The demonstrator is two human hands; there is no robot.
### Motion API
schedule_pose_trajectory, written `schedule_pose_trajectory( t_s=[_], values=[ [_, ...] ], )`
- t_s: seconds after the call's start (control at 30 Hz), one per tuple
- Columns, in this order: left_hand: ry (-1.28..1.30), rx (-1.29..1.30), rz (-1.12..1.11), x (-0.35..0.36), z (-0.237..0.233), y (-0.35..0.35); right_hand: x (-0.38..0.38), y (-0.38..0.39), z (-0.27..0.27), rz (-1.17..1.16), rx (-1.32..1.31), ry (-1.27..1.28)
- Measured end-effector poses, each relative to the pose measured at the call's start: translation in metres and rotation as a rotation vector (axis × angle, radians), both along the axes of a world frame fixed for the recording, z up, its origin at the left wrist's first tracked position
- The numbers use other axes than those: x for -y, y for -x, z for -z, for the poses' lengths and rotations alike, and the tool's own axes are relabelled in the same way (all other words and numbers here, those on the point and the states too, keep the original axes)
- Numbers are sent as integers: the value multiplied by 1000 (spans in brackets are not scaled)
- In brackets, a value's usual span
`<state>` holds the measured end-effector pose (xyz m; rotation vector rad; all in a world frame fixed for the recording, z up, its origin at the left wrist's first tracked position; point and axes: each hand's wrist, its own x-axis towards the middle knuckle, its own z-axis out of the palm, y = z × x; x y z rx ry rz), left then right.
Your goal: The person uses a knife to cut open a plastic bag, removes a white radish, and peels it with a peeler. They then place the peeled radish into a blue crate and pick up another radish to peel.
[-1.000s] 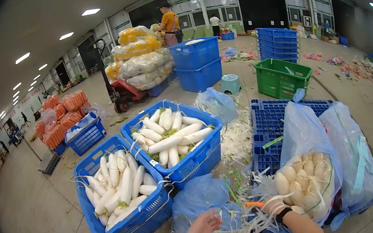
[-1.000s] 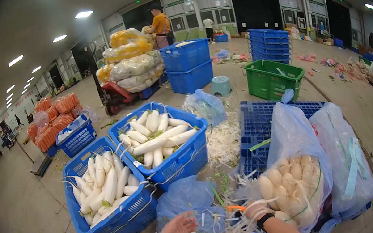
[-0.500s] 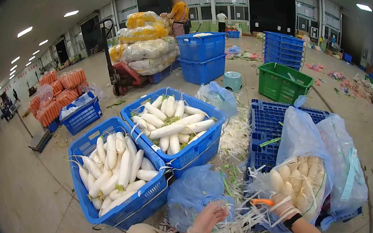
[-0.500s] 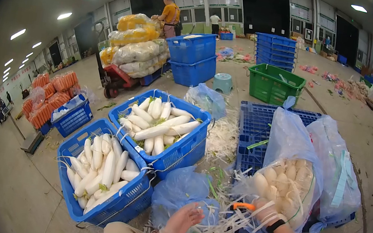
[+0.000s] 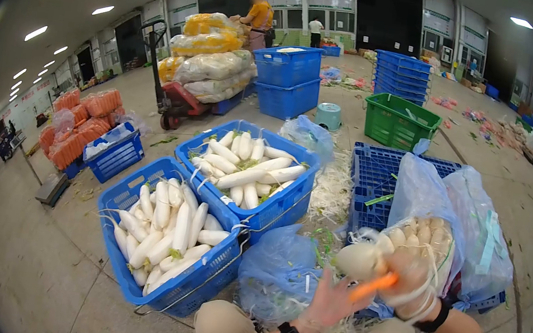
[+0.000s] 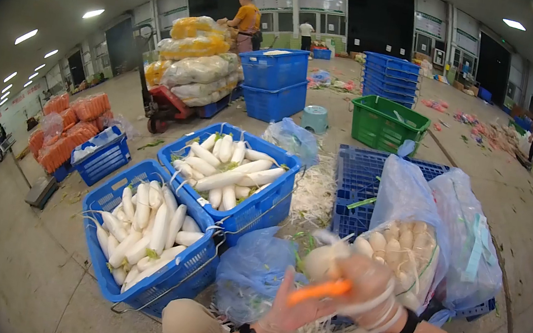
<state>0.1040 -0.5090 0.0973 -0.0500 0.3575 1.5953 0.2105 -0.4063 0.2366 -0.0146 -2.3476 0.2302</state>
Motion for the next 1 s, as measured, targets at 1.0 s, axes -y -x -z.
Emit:
schedule_pose_trajectory(
  t_s=[1.0],
  values=[
    [-120, -227, -287, 57, 17, 78, 13, 24, 102, -66, 445, 423]
  ],
)
